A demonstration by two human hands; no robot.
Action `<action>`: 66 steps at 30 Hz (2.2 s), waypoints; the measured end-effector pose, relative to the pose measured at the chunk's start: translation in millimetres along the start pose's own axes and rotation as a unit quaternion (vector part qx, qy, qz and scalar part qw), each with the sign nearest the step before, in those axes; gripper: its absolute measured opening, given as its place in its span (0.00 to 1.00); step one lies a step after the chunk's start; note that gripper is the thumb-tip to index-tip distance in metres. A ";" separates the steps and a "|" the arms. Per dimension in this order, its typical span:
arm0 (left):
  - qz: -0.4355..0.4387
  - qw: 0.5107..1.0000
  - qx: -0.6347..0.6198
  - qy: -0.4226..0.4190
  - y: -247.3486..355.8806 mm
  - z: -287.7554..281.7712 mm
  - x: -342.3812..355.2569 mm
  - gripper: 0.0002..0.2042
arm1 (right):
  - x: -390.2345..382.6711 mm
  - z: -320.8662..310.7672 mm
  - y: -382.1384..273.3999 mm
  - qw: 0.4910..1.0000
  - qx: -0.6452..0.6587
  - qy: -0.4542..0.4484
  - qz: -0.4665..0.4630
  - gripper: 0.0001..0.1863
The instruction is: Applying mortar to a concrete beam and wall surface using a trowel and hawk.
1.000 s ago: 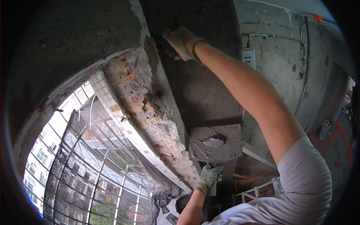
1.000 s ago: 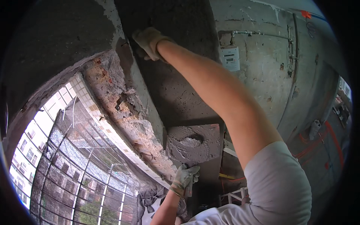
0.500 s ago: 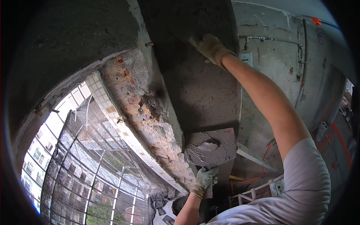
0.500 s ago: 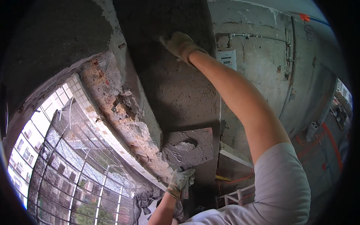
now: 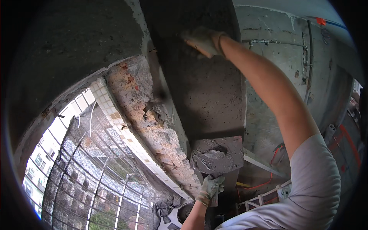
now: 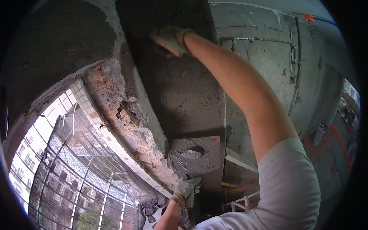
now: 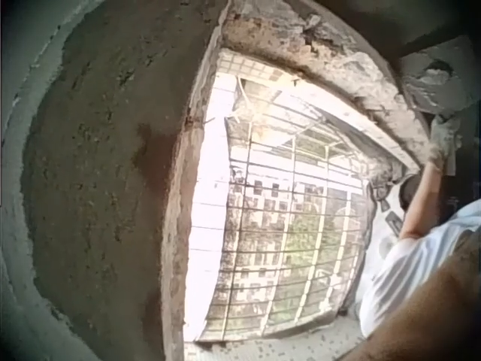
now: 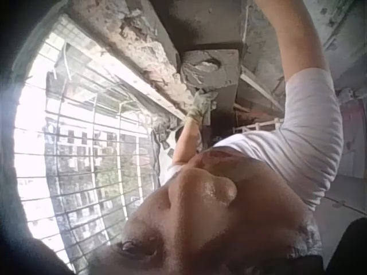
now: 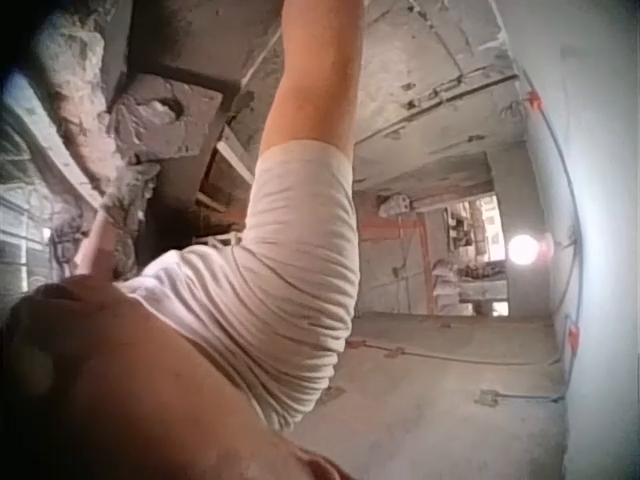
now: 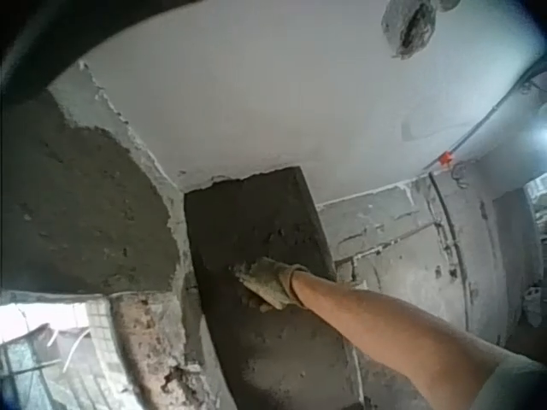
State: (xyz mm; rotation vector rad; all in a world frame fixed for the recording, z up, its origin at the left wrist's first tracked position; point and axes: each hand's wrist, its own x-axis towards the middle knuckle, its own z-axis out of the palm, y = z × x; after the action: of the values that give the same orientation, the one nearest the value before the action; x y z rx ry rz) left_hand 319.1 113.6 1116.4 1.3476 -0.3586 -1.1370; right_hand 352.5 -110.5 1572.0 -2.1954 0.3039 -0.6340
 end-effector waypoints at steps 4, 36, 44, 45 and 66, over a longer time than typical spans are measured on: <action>0.028 0.999 -0.014 -0.008 9.9 -4.2 3.0 0.10 | -22.2 12.3 14.1 0.983 -0.182 0.021 -0.023 0.35; 0.090 0.996 0.022 0.006 44.6 14.1 10.0 0.11 | -269.1 70.8 270.5 0.834 -0.468 0.008 -0.292 0.15; 0.290 0.900 0.311 0.092 -37.4 17.0 60.2 0.13 | -260.6 145.0 312.3 0.953 -0.298 0.009 -0.049 0.06; 0.177 0.970 0.157 0.064 -12.3 22.0 45.7 0.11 | -275.2 132.7 314.3 0.957 -0.289 0.033 -0.019 0.05; 0.129 0.992 0.004 -0.002 35.6 49.1 0.4 0.07 | -67.4 -19.4 19.8 0.908 -0.320 0.219 -0.159 0.23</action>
State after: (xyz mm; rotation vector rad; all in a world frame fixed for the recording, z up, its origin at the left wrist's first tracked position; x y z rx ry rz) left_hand 296.7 78.8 1160.7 1.2640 -0.5249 -0.9236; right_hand 285.1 -107.9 1544.4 -2.7375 0.4347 -1.3754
